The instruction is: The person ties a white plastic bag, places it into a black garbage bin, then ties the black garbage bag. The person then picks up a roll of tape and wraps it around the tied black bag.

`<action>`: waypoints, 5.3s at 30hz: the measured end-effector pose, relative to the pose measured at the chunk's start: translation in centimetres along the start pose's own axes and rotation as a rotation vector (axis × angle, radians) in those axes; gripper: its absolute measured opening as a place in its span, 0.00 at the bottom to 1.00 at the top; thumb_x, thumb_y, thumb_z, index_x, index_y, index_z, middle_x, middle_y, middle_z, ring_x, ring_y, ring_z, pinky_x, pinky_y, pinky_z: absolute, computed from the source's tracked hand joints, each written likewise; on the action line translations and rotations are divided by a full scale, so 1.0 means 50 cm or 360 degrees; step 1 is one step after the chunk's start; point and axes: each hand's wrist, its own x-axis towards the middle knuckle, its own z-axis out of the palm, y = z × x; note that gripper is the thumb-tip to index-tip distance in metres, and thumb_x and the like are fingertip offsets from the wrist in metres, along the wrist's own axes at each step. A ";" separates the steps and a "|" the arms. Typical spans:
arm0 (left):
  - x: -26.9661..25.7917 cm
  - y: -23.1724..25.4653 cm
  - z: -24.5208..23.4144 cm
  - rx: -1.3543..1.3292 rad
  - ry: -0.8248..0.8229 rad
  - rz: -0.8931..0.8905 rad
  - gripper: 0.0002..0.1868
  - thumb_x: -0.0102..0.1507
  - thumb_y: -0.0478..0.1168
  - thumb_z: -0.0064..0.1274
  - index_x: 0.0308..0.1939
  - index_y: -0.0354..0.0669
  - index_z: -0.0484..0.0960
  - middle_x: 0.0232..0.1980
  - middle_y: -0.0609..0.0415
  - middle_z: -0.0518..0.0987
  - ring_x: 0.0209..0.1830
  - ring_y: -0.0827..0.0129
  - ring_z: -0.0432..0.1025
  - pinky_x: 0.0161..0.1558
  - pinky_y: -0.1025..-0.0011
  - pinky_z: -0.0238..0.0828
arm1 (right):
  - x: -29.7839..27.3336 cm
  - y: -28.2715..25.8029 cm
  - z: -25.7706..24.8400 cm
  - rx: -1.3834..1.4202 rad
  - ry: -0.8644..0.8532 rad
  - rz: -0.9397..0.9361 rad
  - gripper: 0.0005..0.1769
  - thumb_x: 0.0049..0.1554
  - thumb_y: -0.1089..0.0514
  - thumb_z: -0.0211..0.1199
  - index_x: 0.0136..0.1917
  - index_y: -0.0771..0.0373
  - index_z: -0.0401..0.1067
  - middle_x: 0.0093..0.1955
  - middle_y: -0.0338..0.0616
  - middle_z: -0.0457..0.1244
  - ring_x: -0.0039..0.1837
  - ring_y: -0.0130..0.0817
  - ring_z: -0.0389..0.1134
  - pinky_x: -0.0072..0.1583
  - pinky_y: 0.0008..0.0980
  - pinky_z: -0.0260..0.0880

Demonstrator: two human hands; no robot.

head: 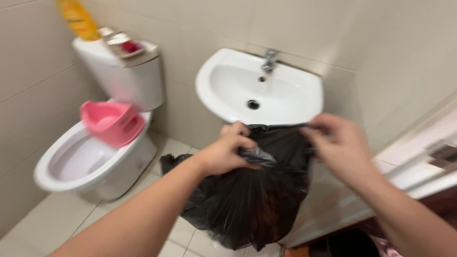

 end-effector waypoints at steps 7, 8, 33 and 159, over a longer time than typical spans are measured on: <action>-0.017 0.037 0.051 -0.0249 0.0079 0.0045 0.12 0.49 0.38 0.69 0.29 0.43 0.79 0.59 0.45 0.66 0.63 0.52 0.59 0.66 0.60 0.58 | -0.022 -0.022 0.044 0.0099 -0.0268 -0.0319 0.08 0.60 0.58 0.63 0.45 0.65 0.77 0.32 0.39 0.66 0.34 0.22 0.61 0.36 0.27 0.64; -0.015 0.046 0.072 -0.0378 0.0157 0.0066 0.11 0.49 0.35 0.67 0.29 0.41 0.78 0.61 0.45 0.66 0.64 0.53 0.59 0.64 0.61 0.59 | -0.025 -0.030 0.062 0.0136 -0.0353 -0.0410 0.07 0.59 0.59 0.63 0.45 0.64 0.77 0.34 0.36 0.68 0.36 0.20 0.63 0.38 0.26 0.66; -0.131 0.213 -0.022 -0.0121 0.1558 -0.0177 0.38 0.55 0.51 0.68 0.64 0.43 0.70 0.61 0.42 0.68 0.65 0.54 0.69 0.68 0.56 0.66 | 0.023 0.198 0.153 0.0457 -0.0061 -0.0372 0.22 0.54 0.64 0.65 0.63 0.63 0.70 0.58 0.43 0.69 0.60 0.34 0.69 0.60 0.34 0.70; 0.099 0.115 -0.024 -0.1521 0.1231 -0.0319 0.22 0.72 0.51 0.39 0.61 0.40 0.72 0.50 0.52 0.78 0.50 0.66 0.70 0.55 0.66 0.68 | 0.046 0.018 0.148 0.0356 -0.0589 -0.0826 0.23 0.50 0.68 0.63 0.60 0.72 0.72 0.54 0.47 0.71 0.54 0.31 0.70 0.56 0.31 0.72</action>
